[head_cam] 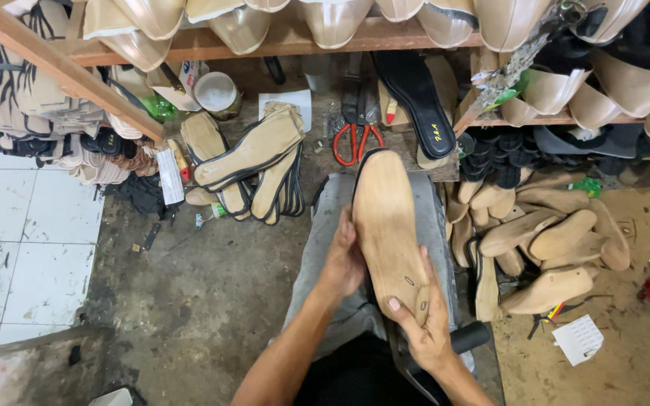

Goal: The person sits on the floor and repeatedly picks up wooden shoe insoles and black rubber soles. They align the rubber sole to the wooden insole, then use red-handled scissors to trim the excess rubber along the edge. The person continues this process for multiple insoles, stacking the trimmed pieces nearby.

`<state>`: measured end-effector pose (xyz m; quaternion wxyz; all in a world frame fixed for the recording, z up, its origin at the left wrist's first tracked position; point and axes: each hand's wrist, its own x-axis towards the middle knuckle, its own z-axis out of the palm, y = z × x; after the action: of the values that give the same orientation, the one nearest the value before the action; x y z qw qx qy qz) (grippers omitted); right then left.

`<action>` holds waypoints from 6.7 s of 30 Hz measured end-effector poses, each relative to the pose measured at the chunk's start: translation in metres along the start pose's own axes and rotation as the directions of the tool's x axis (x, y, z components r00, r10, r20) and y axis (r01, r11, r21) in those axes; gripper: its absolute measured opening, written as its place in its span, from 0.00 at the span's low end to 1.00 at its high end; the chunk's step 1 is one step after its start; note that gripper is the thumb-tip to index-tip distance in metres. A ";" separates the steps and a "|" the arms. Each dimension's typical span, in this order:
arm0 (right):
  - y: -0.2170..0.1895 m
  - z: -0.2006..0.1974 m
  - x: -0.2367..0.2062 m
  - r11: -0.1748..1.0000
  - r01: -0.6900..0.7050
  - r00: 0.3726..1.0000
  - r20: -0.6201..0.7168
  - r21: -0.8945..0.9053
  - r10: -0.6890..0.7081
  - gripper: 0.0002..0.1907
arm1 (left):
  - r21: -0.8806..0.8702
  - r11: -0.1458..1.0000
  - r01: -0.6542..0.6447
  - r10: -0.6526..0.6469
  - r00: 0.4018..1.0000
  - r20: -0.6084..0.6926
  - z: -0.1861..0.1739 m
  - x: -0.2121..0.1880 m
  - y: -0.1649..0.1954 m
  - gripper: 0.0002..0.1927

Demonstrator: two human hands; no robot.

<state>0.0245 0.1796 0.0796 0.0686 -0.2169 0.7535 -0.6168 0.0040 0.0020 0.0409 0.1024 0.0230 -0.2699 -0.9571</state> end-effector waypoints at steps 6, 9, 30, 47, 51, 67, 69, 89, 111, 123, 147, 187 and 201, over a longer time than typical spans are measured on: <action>0.019 0.004 -0.022 0.985 0.084 0.996 0.002 -0.153 -0.085 0.42 | 0.156 0.988 -0.015 -0.005 0.992 0.127 0.047 0.018 0.041 0.35; 0.026 0.005 -0.023 0.976 0.124 0.992 -0.004 -0.178 -0.127 0.41 | 0.133 0.991 -0.030 0.013 0.992 0.127 0.059 0.019 0.043 0.34; 0.015 -0.026 -0.011 0.788 -0.313 0.935 0.320 0.531 0.156 0.58 | -0.015 0.999 0.049 -0.047 0.988 0.145 0.043 0.028 0.040 0.38; 0.047 -0.030 -0.034 0.683 -0.361 0.930 0.195 0.635 0.310 0.50 | 0.519 0.848 -0.107 0.148 0.988 -0.036 0.010 0.044 0.036 0.26; 0.077 -0.053 -0.050 0.644 -0.336 0.921 0.096 0.687 0.377 0.47 | 0.723 0.682 -0.111 0.234 0.970 -0.072 -0.018 0.029 0.040 0.22; 0.213 -0.151 -0.129 0.502 -0.142 0.556 -0.351 0.853 0.753 0.29 | 0.996 -0.086 0.030 0.372 0.928 0.004 -0.065 -0.010 0.027 0.26; 0.232 -0.144 -0.143 0.467 -0.211 0.441 -0.343 0.859 0.830 0.29 | 0.997 -0.075 0.026 0.375 0.927 0.004 -0.065 -0.011 0.026 0.26; 0.285 -0.176 -0.130 0.242 -0.398 0.085 -0.227 0.885 0.970 0.21 | 0.993 -0.117 0.018 0.383 0.923 0.028 -0.056 -0.007 0.020 0.23; 0.290 -0.173 -0.084 0.866 -0.486 0.503 -0.772 0.119 0.389 0.13 | 0.940 -0.329 -0.089 0.398 0.890 0.223 -0.061 0.034 0.118 0.22; 0.081 -0.063 0.214 0.674 0.326 0.892 -0.019 -0.663 -0.451 0.19 | 0.954 -0.155 -0.255 0.270 0.918 0.290 -0.049 0.154 0.101 0.21; 0.038 0.002 0.188 0.834 0.229 0.948 -0.078 -0.502 -0.308 0.44 | 0.623 0.759 -0.188 0.327 0.938 -0.116 -0.039 0.174 -0.004 0.27; 0.347 -0.165 0.060 0.517 -0.660 0.421 -0.301 0.545 0.855 0.13 | -0.134 0.843 0.521 -0.510 0.853 0.110 -0.029 0.068 -0.038 0.41; 0.401 -0.207 -0.017 0.377 -0.560 -0.199 -0.561 0.738 0.804 0.12 | -0.112 0.838 0.534 -0.541 0.839 -0.052 -0.029 0.072 -0.049 0.43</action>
<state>-0.1346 0.4309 -0.2600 -0.0086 0.6225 0.5571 -0.5495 -0.0727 0.0131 -0.0091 -0.1583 0.1319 -0.2035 -0.9571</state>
